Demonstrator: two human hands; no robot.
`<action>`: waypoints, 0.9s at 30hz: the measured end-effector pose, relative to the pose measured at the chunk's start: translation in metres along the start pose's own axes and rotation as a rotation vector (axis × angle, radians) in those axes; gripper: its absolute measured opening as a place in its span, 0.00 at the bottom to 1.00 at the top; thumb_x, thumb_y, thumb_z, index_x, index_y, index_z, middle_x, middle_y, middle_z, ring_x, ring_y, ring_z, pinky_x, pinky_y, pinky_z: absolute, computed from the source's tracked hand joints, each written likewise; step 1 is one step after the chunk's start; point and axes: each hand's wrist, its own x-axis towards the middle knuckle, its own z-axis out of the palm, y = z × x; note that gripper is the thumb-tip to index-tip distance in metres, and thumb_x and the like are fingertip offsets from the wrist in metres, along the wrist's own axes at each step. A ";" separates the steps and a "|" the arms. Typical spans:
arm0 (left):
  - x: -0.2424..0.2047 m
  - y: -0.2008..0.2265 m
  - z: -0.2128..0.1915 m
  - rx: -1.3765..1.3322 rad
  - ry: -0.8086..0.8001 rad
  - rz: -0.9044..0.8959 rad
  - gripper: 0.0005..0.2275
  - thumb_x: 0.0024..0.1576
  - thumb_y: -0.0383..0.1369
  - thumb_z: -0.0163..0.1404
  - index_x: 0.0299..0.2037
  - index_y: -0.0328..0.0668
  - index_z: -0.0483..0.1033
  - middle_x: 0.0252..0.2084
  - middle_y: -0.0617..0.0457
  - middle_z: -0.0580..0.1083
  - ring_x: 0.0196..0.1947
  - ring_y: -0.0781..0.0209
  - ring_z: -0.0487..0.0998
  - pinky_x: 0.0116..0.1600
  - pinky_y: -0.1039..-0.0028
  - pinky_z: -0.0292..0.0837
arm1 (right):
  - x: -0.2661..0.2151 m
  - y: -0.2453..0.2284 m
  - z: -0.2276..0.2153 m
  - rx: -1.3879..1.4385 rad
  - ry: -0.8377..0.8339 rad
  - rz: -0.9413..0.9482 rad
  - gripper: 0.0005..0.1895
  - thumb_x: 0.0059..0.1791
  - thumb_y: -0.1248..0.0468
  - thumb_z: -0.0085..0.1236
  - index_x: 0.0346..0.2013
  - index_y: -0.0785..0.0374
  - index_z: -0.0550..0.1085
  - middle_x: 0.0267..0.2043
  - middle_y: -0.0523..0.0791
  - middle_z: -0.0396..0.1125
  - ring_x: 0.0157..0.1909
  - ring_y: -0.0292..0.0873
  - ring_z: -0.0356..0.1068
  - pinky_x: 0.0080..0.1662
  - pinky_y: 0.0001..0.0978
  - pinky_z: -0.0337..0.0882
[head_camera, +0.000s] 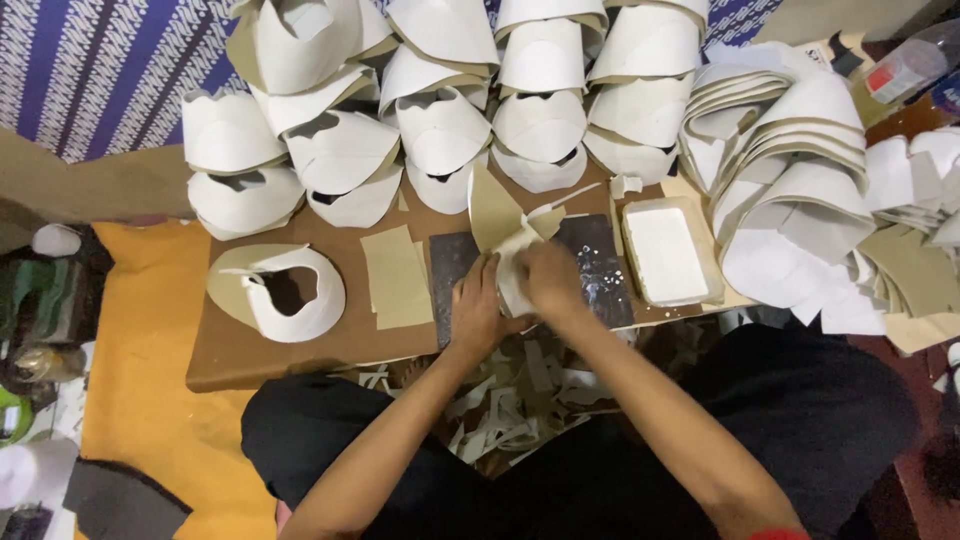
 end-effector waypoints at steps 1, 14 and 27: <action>0.002 -0.006 0.009 -0.003 0.000 0.000 0.53 0.39 0.54 0.67 0.73 0.43 0.51 0.72 0.42 0.56 0.71 0.49 0.59 0.71 0.56 0.52 | -0.013 -0.001 -0.003 -0.003 -0.001 0.000 0.08 0.48 0.61 0.54 0.32 0.56 0.81 0.31 0.47 0.72 0.41 0.53 0.73 0.45 0.43 0.72; 0.000 -0.010 0.020 -0.006 0.115 0.097 0.52 0.38 0.56 0.66 0.71 0.40 0.56 0.70 0.42 0.57 0.69 0.46 0.62 0.69 0.52 0.54 | -0.004 0.039 -0.013 0.132 0.163 0.264 0.11 0.51 0.61 0.55 0.41 0.62 0.81 0.31 0.49 0.71 0.38 0.50 0.74 0.39 0.38 0.74; -0.009 -0.008 0.017 0.017 0.165 0.144 0.50 0.43 0.59 0.63 0.73 0.43 0.55 0.69 0.41 0.59 0.69 0.47 0.62 0.67 0.52 0.54 | -0.022 0.018 -0.067 0.079 0.183 0.067 0.12 0.51 0.61 0.57 0.44 0.65 0.79 0.36 0.54 0.70 0.45 0.58 0.73 0.46 0.47 0.75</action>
